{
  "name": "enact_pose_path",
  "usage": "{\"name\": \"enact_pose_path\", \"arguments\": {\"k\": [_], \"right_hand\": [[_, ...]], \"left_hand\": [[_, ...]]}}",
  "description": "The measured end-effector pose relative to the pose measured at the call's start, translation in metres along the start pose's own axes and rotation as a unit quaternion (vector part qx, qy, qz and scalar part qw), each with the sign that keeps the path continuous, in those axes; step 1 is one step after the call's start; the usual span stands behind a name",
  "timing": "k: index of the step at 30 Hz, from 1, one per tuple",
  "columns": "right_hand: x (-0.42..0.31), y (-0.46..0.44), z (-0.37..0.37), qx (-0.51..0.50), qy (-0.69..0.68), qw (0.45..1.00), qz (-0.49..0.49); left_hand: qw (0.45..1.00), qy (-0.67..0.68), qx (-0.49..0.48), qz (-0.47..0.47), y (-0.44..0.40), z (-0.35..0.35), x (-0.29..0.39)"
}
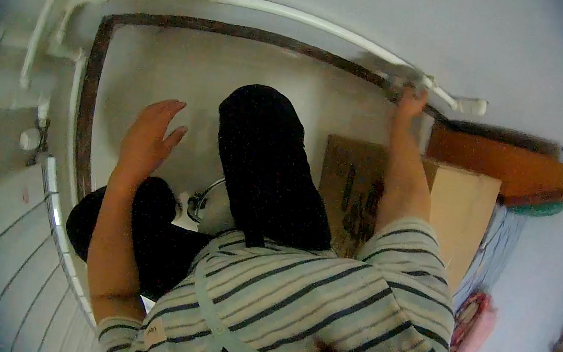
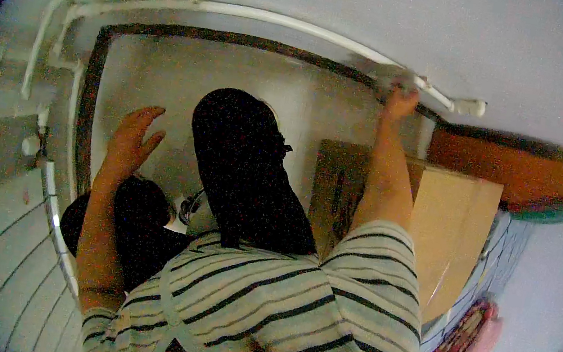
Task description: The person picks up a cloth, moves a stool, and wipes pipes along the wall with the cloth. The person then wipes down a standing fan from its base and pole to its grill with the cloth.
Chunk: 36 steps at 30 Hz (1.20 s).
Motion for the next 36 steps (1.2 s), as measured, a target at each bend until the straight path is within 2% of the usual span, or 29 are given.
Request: {"name": "enact_pose_path", "arguments": {"k": [1,2,3,4,6,8,10,11,13,15,18,20,21,22,23,24,26,27,28,30,31,33,34,36], "right_hand": [[0.011,0.002,-0.006,0.036,-0.13,0.984,0.118],[0.01,0.007,-0.008,0.07,-0.267,0.939,0.203],[0.0,0.01,-0.001,0.063,-0.367,0.894,0.249],[-0.015,0.01,0.006,0.042,-0.437,0.857,0.272],[-0.021,0.004,0.033,-0.031,-0.502,0.808,0.306],[-0.019,0.0,0.065,-0.087,-0.565,0.748,0.338],[-0.028,0.0,0.085,-0.099,-0.524,0.82,0.208],[-0.033,0.007,0.093,-0.099,-0.524,0.819,0.211],[-0.042,0.027,0.102,-0.077,-0.432,0.874,0.208],[-0.067,0.046,0.106,-0.089,-0.442,0.873,0.186],[-0.113,0.089,0.096,-0.145,-0.42,0.881,0.161],[-0.149,0.118,0.097,-0.306,-0.325,0.894,0.037],[-0.16,0.133,0.09,-0.323,-0.327,0.888,0.027],[-0.189,0.147,0.08,-0.339,-0.285,0.891,-0.102],[-0.217,0.161,0.074,-0.345,-0.24,0.879,-0.226],[-0.234,0.168,0.075,-0.36,-0.24,0.871,-0.232],[-0.289,0.185,0.055,-0.276,-0.178,0.822,-0.465],[-0.313,0.191,0.057,-0.25,-0.122,0.809,-0.518],[-0.336,0.197,0.057,-0.247,-0.124,0.808,-0.521],[-0.381,0.236,0.057,-0.191,-0.059,0.736,-0.647],[-0.39,0.239,0.073,-0.193,-0.061,0.732,-0.65],[-0.406,0.266,0.111,-0.15,0.012,0.658,-0.738],[-0.409,0.273,0.125,-0.154,0.008,0.654,-0.741],[-0.409,0.278,0.16,-0.187,0.092,0.68,-0.703]], "left_hand": [[1.0,0.0,0.005,-0.015,-0.001,0.0,-0.002],[0.999,0.019,-0.009,-0.029,-0.002,0.003,-0.003],[0.998,0.038,-0.026,-0.046,-0.001,0.007,-0.003],[0.997,0.04,-0.028,-0.065,0.002,0.009,-0.006],[0.998,0.043,-0.029,-0.023,-0.003,0.011,0.0],[0.998,0.035,-0.042,-0.028,-0.006,0.011,0.005],[0.998,0.028,-0.048,-0.027,-0.004,0.012,-0.001],[0.999,0.024,-0.024,-0.011,-0.003,0.011,0.0],[1.0,0.022,0.001,0.002,0.0,0.011,0.0],[0.998,0.031,-0.056,-0.005,-0.008,0.022,0.0],[0.998,0.034,-0.059,-0.005,-0.01,0.027,0.001],[0.998,0.023,-0.057,-0.017,-0.012,0.025,0.003],[0.997,0.016,-0.07,-0.012,-0.01,0.026,0.006],[0.998,0.017,-0.058,-0.031,-0.009,0.023,0.004],[0.999,0.022,-0.041,-0.016,-0.008,0.02,0.006],[0.999,0.028,-0.028,-0.002,-0.004,0.018,0.009],[0.998,0.018,-0.05,-0.02,-0.005,0.02,0.008],[0.997,0.004,-0.072,-0.018,-0.009,0.02,0.005],[0.998,0.002,-0.068,-0.018,-0.01,0.018,0.002],[0.999,-0.005,-0.046,0.002,0.0,0.015,0.002],[0.999,-0.004,-0.043,-0.002,0.0,0.014,0.001],[0.999,0.004,-0.011,0.035,0.001,0.01,0.006],[1.0,0.006,-0.01,0.028,-0.001,0.009,0.008],[0.998,0.005,-0.06,0.002,-0.005,0.011,0.01]]}}
Point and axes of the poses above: each hand's wrist, its own y-axis away from the middle knuckle, its own z-axis out of the palm, x = y × z, the point moved 7 cm from there along -y, towards the middle knuckle
